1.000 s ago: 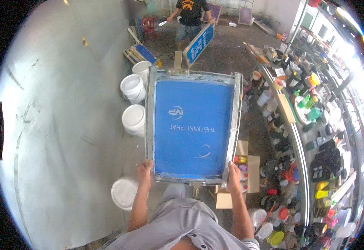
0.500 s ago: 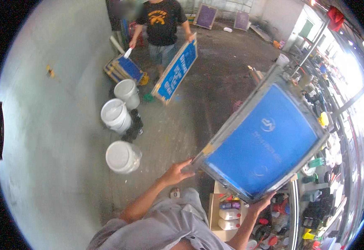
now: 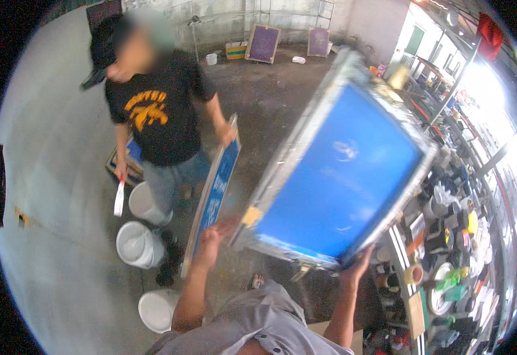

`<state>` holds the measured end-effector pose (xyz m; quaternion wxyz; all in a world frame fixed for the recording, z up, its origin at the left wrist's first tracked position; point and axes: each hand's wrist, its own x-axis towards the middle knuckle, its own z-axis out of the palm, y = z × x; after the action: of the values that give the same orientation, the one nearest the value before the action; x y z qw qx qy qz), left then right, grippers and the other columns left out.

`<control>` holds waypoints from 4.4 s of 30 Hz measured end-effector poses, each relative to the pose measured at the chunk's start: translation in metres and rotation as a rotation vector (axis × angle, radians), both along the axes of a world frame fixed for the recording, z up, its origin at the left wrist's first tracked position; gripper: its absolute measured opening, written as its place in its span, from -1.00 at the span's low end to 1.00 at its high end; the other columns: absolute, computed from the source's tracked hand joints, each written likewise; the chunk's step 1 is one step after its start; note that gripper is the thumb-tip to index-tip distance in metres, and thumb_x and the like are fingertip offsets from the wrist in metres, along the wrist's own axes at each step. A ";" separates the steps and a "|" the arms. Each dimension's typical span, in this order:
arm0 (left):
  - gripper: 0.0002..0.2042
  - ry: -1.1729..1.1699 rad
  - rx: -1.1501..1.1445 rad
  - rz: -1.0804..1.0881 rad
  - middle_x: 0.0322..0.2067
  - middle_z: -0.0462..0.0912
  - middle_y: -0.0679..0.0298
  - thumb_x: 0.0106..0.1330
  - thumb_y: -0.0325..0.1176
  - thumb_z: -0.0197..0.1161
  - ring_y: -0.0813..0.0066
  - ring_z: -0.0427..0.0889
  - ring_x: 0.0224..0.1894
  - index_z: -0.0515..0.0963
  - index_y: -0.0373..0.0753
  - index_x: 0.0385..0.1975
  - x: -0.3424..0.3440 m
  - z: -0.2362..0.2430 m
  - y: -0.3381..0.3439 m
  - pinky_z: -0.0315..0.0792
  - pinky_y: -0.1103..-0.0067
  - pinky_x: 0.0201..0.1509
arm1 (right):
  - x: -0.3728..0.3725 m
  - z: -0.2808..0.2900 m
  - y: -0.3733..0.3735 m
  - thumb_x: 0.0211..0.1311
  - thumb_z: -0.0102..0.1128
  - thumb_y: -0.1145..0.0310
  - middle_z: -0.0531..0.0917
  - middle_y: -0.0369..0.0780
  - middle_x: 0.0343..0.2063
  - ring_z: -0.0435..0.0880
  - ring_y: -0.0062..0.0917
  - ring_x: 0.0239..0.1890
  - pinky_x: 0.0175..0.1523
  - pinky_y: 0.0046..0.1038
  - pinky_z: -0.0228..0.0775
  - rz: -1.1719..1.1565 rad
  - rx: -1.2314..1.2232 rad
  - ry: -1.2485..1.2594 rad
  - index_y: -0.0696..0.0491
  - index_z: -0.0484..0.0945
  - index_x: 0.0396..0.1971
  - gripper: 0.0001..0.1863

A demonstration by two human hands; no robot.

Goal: The person retrieves a blue screen printing frame and positions it over a white t-shirt on a conveyor table. They then place a navy blue t-shirt on the table, smooth it out, and use a measuring tape to check dimensions before repositioning the frame.

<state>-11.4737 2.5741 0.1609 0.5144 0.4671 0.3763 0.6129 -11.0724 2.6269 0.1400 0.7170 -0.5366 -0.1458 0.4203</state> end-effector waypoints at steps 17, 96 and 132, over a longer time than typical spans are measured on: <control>-0.75 -0.202 -0.631 0.138 -0.40 0.59 0.37 0.05 -0.53 0.39 0.50 0.59 -0.35 0.58 -0.24 -0.24 -0.060 -0.078 0.516 0.46 0.51 -0.21 | -0.068 -0.002 0.500 0.34 0.17 0.03 0.66 -0.22 -0.26 0.51 -0.53 -0.26 -0.05 -0.45 0.37 0.373 -0.093 -0.707 0.21 0.64 -0.10 -0.51; -0.20 1.623 0.086 -0.209 -0.51 0.66 -0.07 0.29 0.44 -0.18 -0.12 0.65 -0.31 0.67 -0.25 -0.59 0.768 0.072 2.767 0.43 0.17 -0.19 | 0.706 0.092 2.492 0.16 0.34 0.26 0.52 -0.18 0.11 0.40 -0.21 0.22 0.26 -0.22 0.31 0.360 0.136 -1.682 0.09 0.63 -0.14 -0.69; -0.25 1.329 0.573 -0.491 -0.71 0.56 0.04 0.25 0.43 -0.05 0.00 0.58 -0.55 0.64 -0.21 -0.73 1.586 0.094 3.327 0.37 0.26 -0.46 | 1.438 0.165 2.913 0.40 -0.13 -0.18 0.71 -0.10 -0.52 0.72 -0.12 -0.31 -0.12 -0.09 0.52 0.747 -0.986 -1.316 0.06 0.70 -0.49 -0.36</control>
<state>-9.8872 5.9009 0.2547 0.1603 0.9230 0.3183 0.1447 -9.6343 5.5396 0.3047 -0.0060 -0.8326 -0.4948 0.2486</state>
